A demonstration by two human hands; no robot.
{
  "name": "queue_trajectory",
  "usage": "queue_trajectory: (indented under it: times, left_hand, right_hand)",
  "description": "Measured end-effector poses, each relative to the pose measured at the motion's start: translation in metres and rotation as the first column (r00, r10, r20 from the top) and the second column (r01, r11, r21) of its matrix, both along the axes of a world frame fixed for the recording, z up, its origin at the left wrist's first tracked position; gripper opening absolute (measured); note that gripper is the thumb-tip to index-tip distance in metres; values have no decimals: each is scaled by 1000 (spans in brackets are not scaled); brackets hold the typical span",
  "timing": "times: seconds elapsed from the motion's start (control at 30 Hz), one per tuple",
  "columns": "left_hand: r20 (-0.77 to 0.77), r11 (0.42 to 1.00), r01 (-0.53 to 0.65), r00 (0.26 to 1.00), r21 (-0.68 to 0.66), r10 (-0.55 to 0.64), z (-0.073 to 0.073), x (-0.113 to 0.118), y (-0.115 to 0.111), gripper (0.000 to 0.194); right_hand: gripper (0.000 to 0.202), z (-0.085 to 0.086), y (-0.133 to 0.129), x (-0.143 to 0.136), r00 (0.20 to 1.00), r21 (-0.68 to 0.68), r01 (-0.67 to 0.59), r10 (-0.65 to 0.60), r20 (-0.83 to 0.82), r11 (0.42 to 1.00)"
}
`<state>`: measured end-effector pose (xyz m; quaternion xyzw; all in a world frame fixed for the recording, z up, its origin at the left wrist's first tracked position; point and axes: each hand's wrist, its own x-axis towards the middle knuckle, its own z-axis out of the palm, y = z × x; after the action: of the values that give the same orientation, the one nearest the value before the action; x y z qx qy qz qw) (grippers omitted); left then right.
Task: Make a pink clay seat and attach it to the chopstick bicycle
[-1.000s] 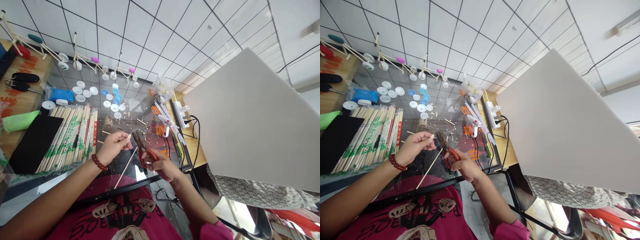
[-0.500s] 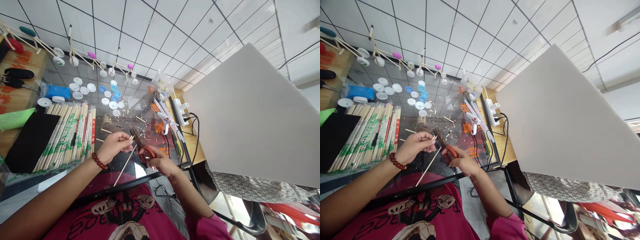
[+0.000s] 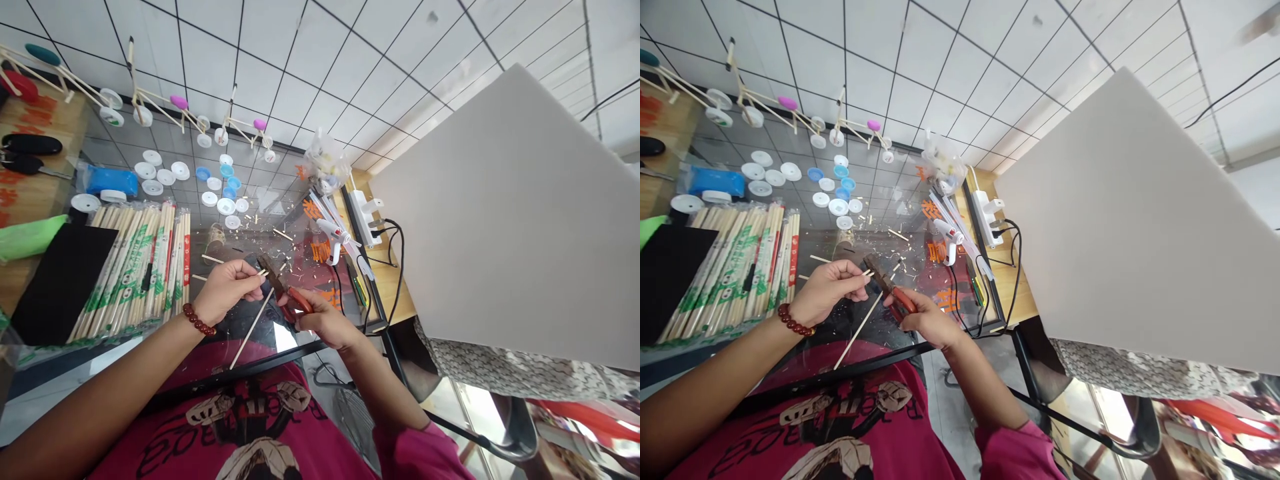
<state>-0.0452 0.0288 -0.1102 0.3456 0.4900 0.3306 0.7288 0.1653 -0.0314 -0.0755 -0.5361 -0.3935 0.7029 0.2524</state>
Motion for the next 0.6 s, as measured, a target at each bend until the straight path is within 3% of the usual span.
queue_trajectory:
  times: [0.27, 0.6]
  left_hand:
    - [39, 999, -33, 999, -1, 33, 2, 0, 0, 39]
    - [-30, 998, -53, 998, 23, 54, -3, 0, 3, 31]
  right_hand:
    - [40, -11, 2, 2, 999, -12, 22, -23, -44, 1000]
    - [41, -11, 4, 3, 999, -36, -7, 5, -46, 999]
